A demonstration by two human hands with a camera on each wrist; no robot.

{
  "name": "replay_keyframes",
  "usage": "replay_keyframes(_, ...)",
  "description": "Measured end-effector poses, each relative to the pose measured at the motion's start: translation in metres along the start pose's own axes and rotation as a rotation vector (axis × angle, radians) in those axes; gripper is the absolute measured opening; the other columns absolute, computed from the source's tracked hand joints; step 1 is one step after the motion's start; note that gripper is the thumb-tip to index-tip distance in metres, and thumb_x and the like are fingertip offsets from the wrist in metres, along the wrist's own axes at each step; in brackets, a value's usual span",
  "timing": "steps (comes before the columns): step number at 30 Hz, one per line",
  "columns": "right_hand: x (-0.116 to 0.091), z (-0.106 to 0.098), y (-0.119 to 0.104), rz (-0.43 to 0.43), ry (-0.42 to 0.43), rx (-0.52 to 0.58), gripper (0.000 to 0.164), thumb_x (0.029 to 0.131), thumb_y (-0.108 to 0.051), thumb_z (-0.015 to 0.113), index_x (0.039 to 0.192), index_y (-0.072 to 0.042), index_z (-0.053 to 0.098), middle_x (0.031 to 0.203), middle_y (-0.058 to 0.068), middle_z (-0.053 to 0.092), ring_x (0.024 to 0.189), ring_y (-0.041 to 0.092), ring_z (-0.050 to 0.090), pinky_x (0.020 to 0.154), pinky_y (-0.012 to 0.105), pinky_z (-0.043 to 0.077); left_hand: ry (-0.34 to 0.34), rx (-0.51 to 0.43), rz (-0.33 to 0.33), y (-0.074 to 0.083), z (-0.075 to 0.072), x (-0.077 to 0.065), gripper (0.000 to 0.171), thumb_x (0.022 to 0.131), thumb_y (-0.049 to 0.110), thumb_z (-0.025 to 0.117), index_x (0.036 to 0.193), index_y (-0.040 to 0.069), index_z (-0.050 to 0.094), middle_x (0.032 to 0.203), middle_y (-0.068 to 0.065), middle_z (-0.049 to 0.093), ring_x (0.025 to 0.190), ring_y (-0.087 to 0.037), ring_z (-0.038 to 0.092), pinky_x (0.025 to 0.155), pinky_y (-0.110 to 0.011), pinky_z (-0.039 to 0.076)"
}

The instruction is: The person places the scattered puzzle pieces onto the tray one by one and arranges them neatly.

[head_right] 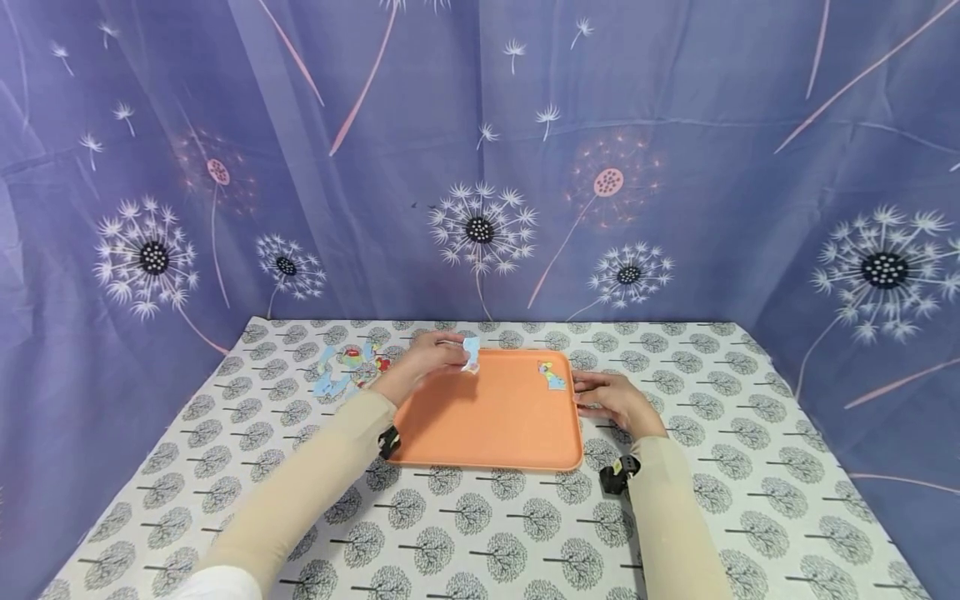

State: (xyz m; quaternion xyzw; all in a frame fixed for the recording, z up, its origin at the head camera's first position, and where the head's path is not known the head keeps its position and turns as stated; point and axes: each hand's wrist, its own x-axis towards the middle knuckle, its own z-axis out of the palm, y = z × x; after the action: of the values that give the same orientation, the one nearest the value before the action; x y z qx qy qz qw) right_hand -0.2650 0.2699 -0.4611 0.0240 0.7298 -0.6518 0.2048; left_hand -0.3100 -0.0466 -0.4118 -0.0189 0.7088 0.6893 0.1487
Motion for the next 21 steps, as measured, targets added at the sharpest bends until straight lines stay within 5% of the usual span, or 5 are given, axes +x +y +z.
replay_keyframes(9,0.0,0.0,0.0,0.014,-0.005,0.009,0.065,0.09,0.005,0.059,0.148,0.005,0.029,0.129,0.022,0.052,0.093,0.017,0.066,0.091,0.034,0.056,0.027,-0.032,-0.013,-0.001,0.031,0.017,0.036,0.084,-0.01,0.065,0.119,-0.005,0.06,0.1,-0.022,0.067,0.079,-0.021,0.068,0.082,-0.034,0.06)
replay_keyframes(21,0.001,0.0,-0.001,0.009,-0.004,-0.011,0.064,0.092,0.004,0.057,0.148,0.004,0.027,0.14,0.031,0.039,0.095,0.017,0.066,0.091,0.034,0.056,0.056,-0.081,-0.049,0.003,0.057,0.027,0.03,0.083,-0.01,0.066,0.113,-0.006,0.064,0.091,-0.02,0.068,0.076,-0.023,0.069,0.081,-0.035,0.06)
